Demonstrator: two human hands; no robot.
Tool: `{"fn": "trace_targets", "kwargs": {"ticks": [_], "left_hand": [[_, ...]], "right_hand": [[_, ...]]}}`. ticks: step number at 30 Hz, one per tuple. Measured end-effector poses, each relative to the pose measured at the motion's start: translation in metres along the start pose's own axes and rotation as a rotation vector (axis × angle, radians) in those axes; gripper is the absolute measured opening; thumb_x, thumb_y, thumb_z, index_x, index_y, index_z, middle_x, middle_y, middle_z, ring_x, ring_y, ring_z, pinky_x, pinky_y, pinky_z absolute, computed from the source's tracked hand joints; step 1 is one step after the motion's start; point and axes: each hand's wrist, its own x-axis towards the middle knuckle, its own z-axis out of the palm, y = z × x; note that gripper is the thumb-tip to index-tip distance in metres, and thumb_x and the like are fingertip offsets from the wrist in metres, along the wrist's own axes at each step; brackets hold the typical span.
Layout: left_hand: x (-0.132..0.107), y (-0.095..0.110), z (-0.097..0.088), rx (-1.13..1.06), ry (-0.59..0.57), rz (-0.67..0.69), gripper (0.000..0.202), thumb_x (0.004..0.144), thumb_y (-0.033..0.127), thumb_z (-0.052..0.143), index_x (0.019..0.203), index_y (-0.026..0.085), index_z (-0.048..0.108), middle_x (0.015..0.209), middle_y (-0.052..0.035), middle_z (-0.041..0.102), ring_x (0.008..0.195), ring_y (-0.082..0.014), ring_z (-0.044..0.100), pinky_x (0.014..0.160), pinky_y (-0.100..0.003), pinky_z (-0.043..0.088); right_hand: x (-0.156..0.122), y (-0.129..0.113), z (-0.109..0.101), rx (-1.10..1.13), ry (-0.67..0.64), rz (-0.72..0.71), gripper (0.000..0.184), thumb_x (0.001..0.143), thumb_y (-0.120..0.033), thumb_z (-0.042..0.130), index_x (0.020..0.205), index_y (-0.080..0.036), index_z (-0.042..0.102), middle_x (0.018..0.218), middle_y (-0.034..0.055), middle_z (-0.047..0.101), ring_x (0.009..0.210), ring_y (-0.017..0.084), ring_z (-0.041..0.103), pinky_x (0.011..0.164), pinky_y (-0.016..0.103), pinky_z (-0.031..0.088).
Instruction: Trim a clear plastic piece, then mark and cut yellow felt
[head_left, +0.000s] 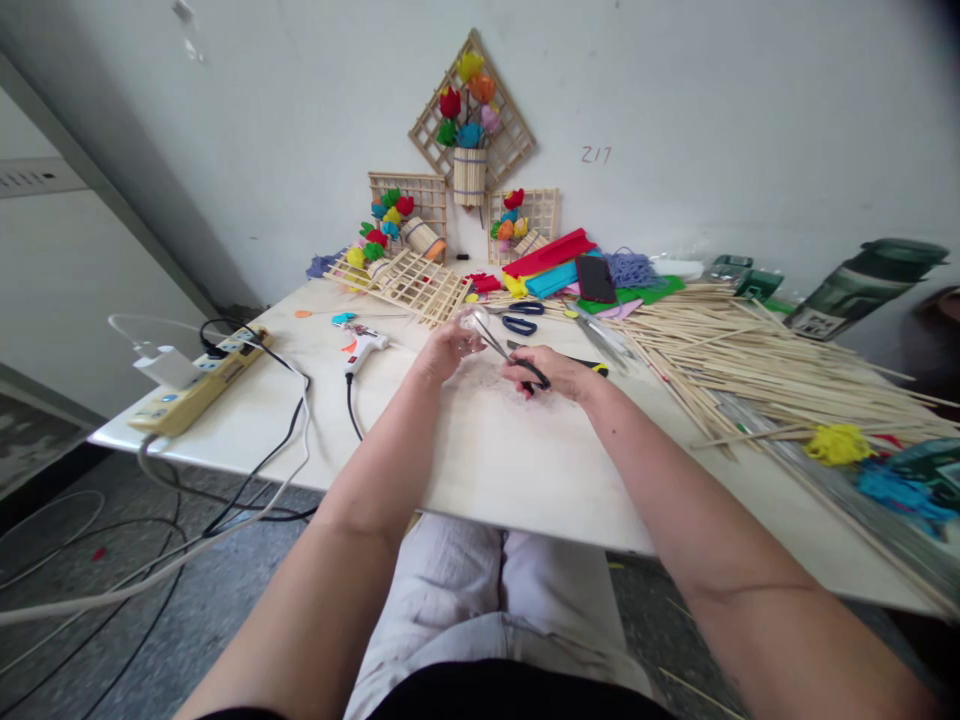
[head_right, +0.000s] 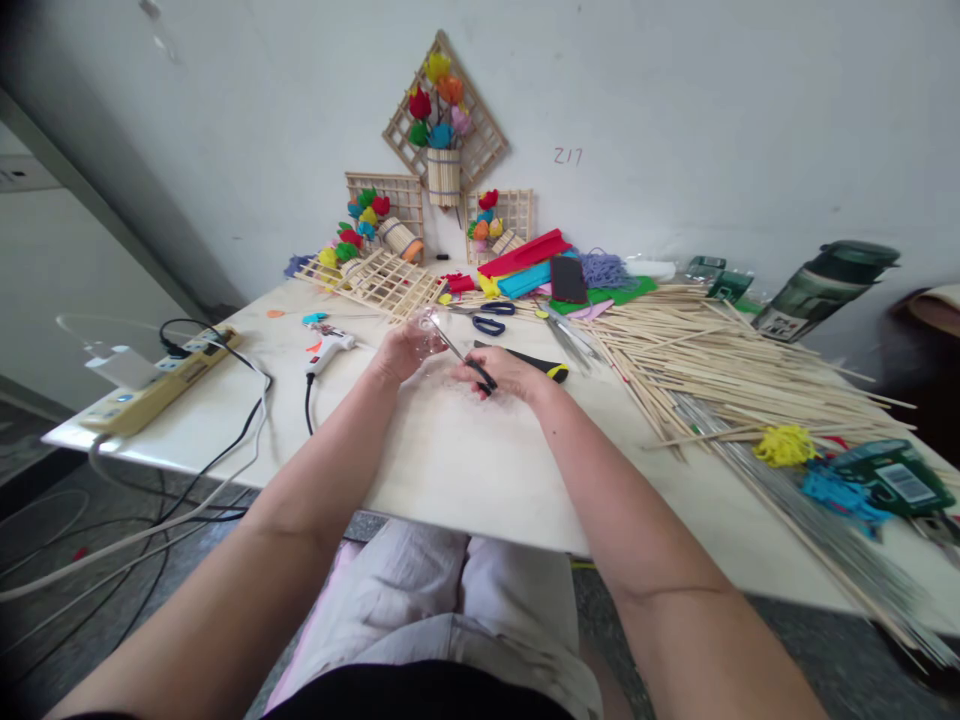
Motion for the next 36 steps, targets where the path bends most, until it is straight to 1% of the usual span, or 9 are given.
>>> {"fn": "trace_targets", "kwargs": {"ticks": [4, 9, 13, 17, 19, 22, 25, 28, 36], "left_hand": [[-0.001, 0.003, 0.000, -0.038, 0.046, 0.022, 0.051, 0.057, 0.019, 0.051, 0.107, 0.018, 0.049, 0.056, 0.0060, 0.052, 0.054, -0.0107, 0.052, 0.074, -0.032, 0.046], [-0.001, 0.004, 0.002, -0.081, 0.098, -0.003, 0.044, 0.056, 0.020, 0.052, 0.099, 0.018, 0.050, 0.056, 0.0057, 0.053, 0.054, -0.0111, 0.052, 0.077, -0.034, 0.046], [0.000, 0.002, -0.001, -0.120, 0.119, 0.016, 0.044, 0.058, 0.022, 0.053, 0.102, 0.018, 0.049, 0.056, 0.0063, 0.053, 0.053, -0.0107, 0.053, 0.076, -0.033, 0.046], [0.003, -0.005, -0.002, -0.118, 0.090, 0.001, 0.046, 0.060, 0.023, 0.054, 0.105, 0.018, 0.048, 0.056, 0.0059, 0.055, 0.053, -0.0114, 0.054, 0.073, -0.032, 0.046], [0.005, -0.009, -0.001, -0.110, 0.073, -0.011, 0.045, 0.060, 0.024, 0.055, 0.104, 0.018, 0.048, 0.056, 0.0058, 0.055, 0.052, -0.0114, 0.054, 0.072, -0.032, 0.046], [0.007, -0.014, 0.001, -0.103, 0.062, -0.035, 0.048, 0.058, 0.025, 0.058, 0.104, 0.018, 0.046, 0.054, 0.0063, 0.054, 0.050, -0.0104, 0.052, 0.070, -0.030, 0.046], [0.007, -0.015, 0.005, -0.100, 0.063, -0.058, 0.053, 0.057, 0.023, 0.058, 0.107, 0.018, 0.043, 0.055, 0.0062, 0.055, 0.050, -0.0104, 0.052, 0.070, -0.030, 0.046], [0.005, -0.014, 0.007, -0.096, 0.055, -0.064, 0.056, 0.057, 0.021, 0.056, 0.111, 0.017, 0.042, 0.056, 0.0058, 0.056, 0.051, -0.0110, 0.053, 0.070, -0.031, 0.046], [0.004, -0.015, 0.006, -0.113, 0.018, -0.043, 0.062, 0.058, 0.020, 0.056, 0.118, 0.014, 0.041, 0.056, 0.0054, 0.057, 0.050, -0.0119, 0.054, 0.072, -0.032, 0.046]], "right_hand": [[-0.002, 0.004, -0.018, 0.062, 0.009, -0.001, 0.024, 0.069, -0.030, 0.066, 0.086, -0.016, 0.056, 0.059, -0.0031, 0.056, 0.044, 0.006, 0.049, 0.032, 0.016, 0.026], [-0.010, 0.007, -0.040, 0.169, -0.002, -0.022, 0.028, 0.067, -0.022, 0.068, 0.092, -0.014, 0.058, 0.068, -0.0010, 0.061, 0.048, 0.004, 0.048, 0.036, 0.015, 0.034], [-0.015, 0.009, -0.052, 0.222, 0.092, -0.047, 0.031, 0.068, -0.023, 0.068, 0.096, -0.015, 0.058, 0.068, -0.0016, 0.060, 0.050, 0.005, 0.050, 0.039, 0.015, 0.037], [-0.007, 0.023, -0.066, 0.209, 0.387, -0.092, 0.035, 0.065, -0.028, 0.070, 0.095, -0.015, 0.060, 0.076, 0.0015, 0.062, 0.063, 0.010, 0.057, 0.044, 0.017, 0.042], [0.000, 0.035, -0.074, 0.057, 0.612, 0.006, 0.043, 0.063, -0.036, 0.072, 0.099, -0.014, 0.062, 0.074, 0.0036, 0.063, 0.060, 0.012, 0.058, 0.039, 0.019, 0.037], [0.009, 0.048, -0.087, -0.324, 0.786, 0.178, 0.044, 0.058, -0.043, 0.074, 0.092, -0.015, 0.068, 0.077, 0.0058, 0.067, 0.066, 0.017, 0.060, 0.046, 0.023, 0.039], [0.017, 0.050, -0.095, -0.642, 0.737, 0.333, 0.034, 0.061, -0.045, 0.071, 0.082, -0.017, 0.071, 0.084, 0.0081, 0.069, 0.077, 0.022, 0.061, 0.057, 0.027, 0.043], [0.025, 0.046, -0.099, -0.786, 0.647, 0.463, 0.032, 0.066, -0.046, 0.067, 0.076, -0.015, 0.071, 0.084, 0.0128, 0.068, 0.079, 0.025, 0.061, 0.062, 0.031, 0.044], [0.050, 0.051, -0.105, -0.925, 0.590, 0.542, 0.038, 0.071, -0.035, 0.063, 0.099, -0.009, 0.066, 0.096, 0.0208, 0.065, 0.089, 0.029, 0.061, 0.070, 0.033, 0.046]]}}
